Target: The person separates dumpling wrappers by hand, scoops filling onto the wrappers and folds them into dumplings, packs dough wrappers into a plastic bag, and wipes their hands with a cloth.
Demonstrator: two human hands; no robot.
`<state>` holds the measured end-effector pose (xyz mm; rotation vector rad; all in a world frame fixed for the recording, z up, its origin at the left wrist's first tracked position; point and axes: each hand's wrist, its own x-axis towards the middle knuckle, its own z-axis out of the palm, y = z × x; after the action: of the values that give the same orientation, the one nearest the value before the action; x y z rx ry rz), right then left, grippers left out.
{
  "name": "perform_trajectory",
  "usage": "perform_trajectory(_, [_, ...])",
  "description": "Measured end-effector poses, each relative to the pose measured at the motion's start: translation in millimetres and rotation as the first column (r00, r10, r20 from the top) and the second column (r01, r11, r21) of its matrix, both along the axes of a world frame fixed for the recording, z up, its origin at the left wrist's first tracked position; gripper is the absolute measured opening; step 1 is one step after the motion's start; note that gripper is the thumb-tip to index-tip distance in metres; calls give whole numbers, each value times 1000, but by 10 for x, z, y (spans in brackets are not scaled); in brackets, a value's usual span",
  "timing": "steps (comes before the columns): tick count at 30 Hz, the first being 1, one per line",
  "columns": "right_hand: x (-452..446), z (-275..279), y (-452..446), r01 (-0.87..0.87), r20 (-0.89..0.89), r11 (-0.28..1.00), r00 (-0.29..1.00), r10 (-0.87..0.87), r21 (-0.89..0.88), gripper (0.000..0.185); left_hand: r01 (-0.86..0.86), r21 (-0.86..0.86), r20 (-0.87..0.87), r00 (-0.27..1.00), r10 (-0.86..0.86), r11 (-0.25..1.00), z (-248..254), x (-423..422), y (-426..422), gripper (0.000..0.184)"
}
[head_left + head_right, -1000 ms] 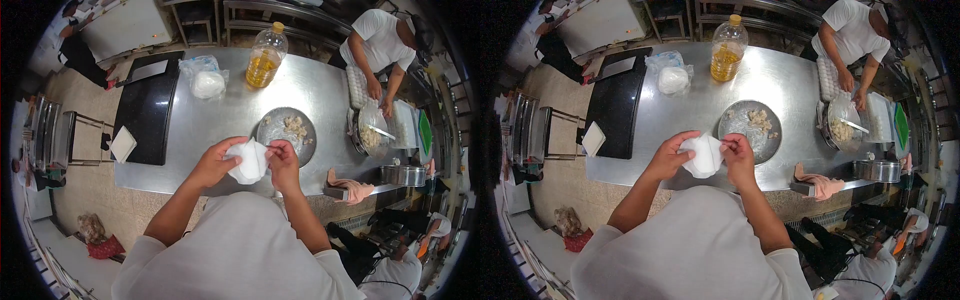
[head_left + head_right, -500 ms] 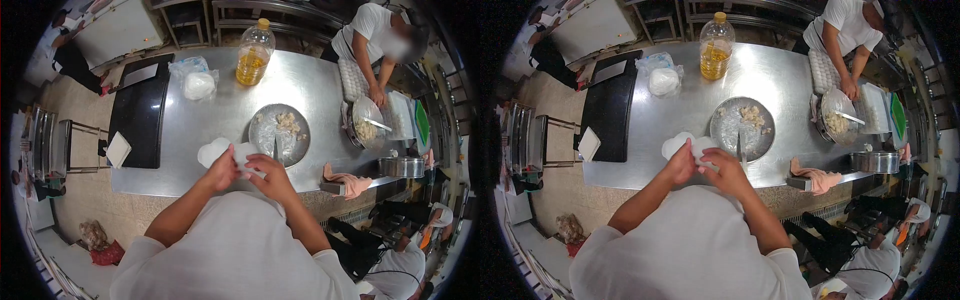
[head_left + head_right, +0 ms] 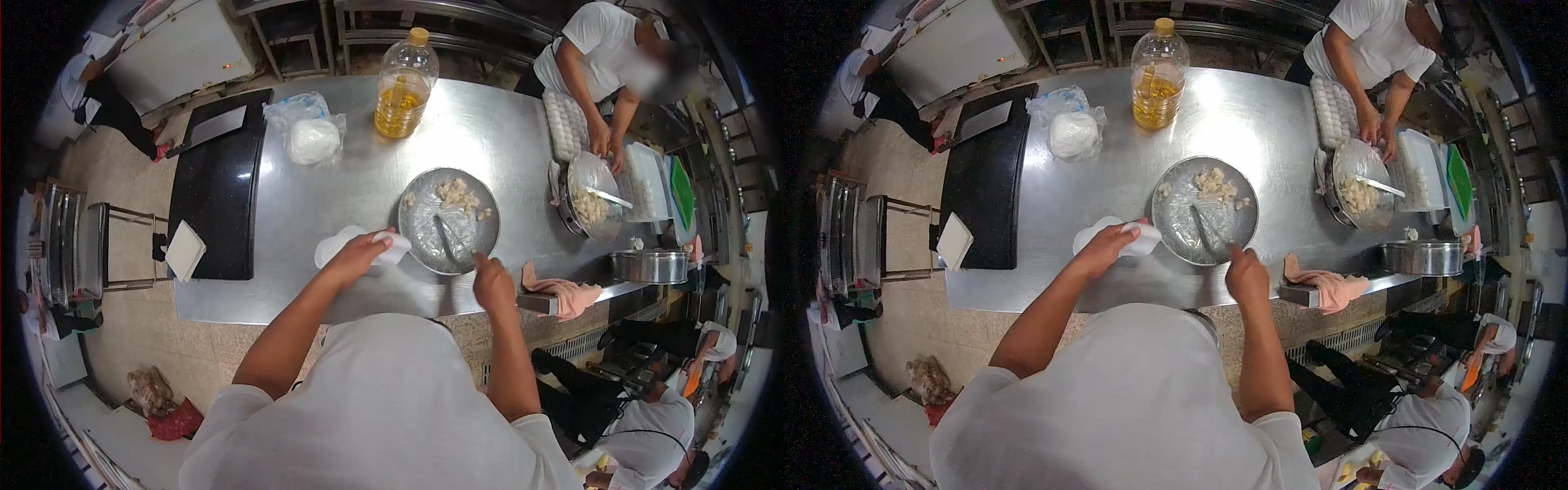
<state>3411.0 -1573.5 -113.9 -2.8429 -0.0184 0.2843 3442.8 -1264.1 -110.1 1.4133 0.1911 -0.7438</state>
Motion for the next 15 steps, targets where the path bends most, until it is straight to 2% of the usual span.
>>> perform_trajectory(4, [306,381,-7,17,154,996,988,-5,-82,24,-79,-33,-97,992,76,996,-27,117,-110,48])
perform_trajectory(6, [432,292,-13,3,197,996,980,14,-88,23,-208,-53,-188,963,195,977,-251,189,-163,47])
perform_trajectory(7, [463,225,-11,-14,233,996,972,35,-89,22,-205,-57,-185,964,192,977,-283,190,-178,47])
perform_trajectory(8, [449,162,2,-13,235,996,971,35,-93,22,-260,-209,-217,952,215,943,-222,170,-202,43])
perform_trajectory(9, [422,110,43,-25,187,997,982,38,-74,23,-317,-353,-252,938,237,880,-192,166,-216,39])
perform_trajectory(11, [364,74,131,-55,134,997,989,62,-53,24,-365,-310,-284,917,281,878,-310,186,-248,39])
perform_trajectory(13, [267,105,206,-62,179,996,983,50,65,27,-406,-262,-320,892,319,875,-438,156,-244,39])
perform_trajectory(14, [245,99,241,-59,163,989,986,37,135,30,-392,-341,-313,904,290,854,-436,149,-251,39])
perform_trajectory(15, [224,111,253,-55,163,989,986,32,134,30,-372,-418,-302,917,259,829,-432,149,-265,39])
